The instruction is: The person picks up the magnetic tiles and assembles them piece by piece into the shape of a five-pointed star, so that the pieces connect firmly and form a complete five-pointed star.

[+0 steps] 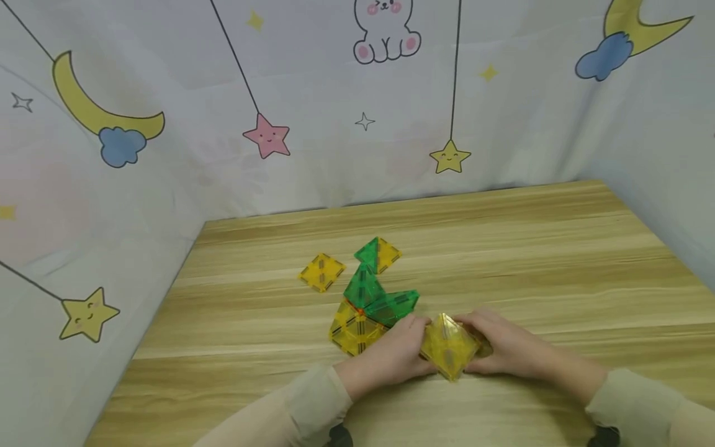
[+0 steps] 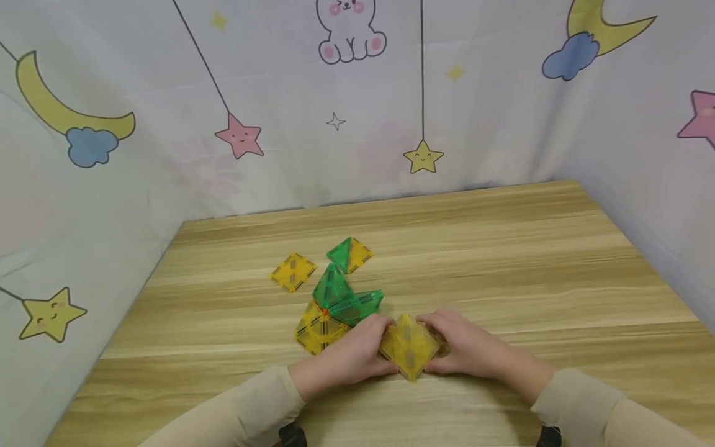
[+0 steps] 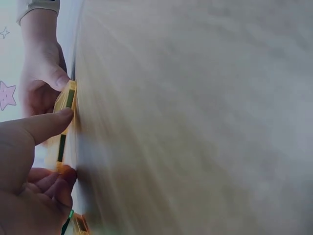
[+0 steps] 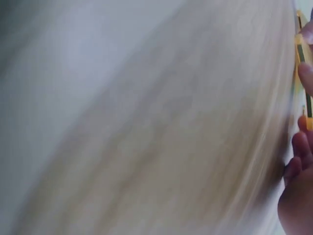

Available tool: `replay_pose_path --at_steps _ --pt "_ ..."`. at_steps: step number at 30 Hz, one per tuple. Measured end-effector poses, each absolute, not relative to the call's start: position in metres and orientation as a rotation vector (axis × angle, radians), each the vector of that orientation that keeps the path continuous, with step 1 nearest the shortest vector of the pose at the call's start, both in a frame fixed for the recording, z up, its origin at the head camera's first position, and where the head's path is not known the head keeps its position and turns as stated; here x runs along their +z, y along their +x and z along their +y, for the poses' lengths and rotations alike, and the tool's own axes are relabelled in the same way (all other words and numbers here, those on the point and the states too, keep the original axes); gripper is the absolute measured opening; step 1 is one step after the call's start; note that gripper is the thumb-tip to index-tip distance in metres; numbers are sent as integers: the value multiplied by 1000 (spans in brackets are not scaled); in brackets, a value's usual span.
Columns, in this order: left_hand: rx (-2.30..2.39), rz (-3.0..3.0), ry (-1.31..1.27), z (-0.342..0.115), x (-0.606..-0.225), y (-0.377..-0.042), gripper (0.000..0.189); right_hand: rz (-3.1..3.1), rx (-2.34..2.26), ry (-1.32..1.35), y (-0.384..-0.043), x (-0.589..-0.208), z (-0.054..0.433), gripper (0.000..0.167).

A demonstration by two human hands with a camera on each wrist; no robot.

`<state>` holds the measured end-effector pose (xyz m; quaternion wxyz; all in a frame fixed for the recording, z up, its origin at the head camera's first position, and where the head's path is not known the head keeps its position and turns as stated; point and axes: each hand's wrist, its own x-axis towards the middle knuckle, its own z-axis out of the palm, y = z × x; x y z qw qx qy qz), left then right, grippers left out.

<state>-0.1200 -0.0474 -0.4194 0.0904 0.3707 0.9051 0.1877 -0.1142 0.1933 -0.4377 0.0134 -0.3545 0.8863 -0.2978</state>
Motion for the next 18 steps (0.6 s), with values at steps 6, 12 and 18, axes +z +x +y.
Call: replay_pose_path --at_steps 6,12,18 --pt "878 2540 860 -60 -418 -120 68 2569 -1087 -919 -115 -430 183 74" --pt "1079 2476 783 -81 -417 -123 46 2427 -1220 -748 -119 -429 167 64" --pt "1256 2394 678 -101 -409 -121 34 2221 -1467 -578 -124 -429 147 57"
